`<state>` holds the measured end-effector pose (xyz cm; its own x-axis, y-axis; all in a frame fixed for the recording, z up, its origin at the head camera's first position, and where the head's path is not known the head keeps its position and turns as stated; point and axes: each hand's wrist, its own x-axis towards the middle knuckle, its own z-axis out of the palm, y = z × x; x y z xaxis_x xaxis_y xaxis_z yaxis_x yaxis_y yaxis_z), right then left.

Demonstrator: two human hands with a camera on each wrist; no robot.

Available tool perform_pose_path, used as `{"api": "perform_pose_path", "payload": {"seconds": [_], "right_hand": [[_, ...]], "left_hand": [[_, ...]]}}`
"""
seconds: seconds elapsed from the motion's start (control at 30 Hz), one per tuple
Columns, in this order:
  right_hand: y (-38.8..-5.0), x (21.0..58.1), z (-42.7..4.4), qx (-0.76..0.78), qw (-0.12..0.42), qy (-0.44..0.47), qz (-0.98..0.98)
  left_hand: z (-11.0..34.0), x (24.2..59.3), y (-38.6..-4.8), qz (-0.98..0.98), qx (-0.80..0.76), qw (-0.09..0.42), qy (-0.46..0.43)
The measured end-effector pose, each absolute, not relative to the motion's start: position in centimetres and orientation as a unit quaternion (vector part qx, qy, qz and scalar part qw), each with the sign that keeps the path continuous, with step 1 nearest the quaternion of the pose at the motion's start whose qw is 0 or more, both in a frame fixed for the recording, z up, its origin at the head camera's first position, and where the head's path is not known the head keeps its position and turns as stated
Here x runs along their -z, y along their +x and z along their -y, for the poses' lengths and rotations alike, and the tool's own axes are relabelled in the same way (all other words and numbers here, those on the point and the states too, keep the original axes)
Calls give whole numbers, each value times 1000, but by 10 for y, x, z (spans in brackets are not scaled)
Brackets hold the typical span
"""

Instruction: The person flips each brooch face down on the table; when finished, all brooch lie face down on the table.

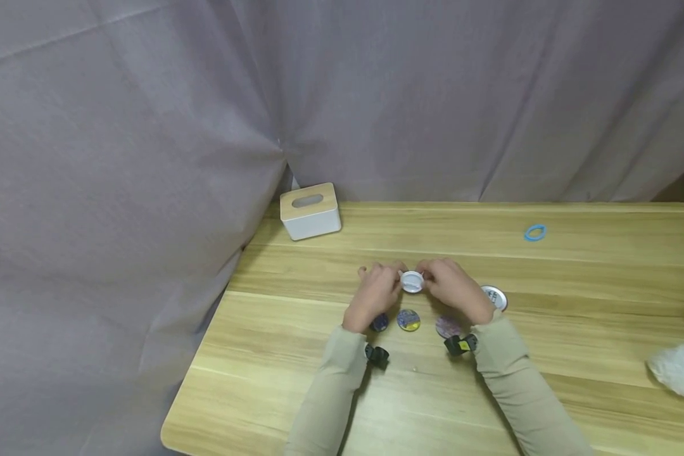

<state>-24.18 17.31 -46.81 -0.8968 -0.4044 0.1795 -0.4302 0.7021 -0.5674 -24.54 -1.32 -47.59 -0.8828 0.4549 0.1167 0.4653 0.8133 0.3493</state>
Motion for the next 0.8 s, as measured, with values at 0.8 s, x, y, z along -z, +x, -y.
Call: {"api": "perform_pose_path", "payload": {"seconds": [0.8], "right_hand": [[-239,472,-171,-311,4,208,927]], "left_hand": [[8,482,-246,958,167,3,-231]]}}
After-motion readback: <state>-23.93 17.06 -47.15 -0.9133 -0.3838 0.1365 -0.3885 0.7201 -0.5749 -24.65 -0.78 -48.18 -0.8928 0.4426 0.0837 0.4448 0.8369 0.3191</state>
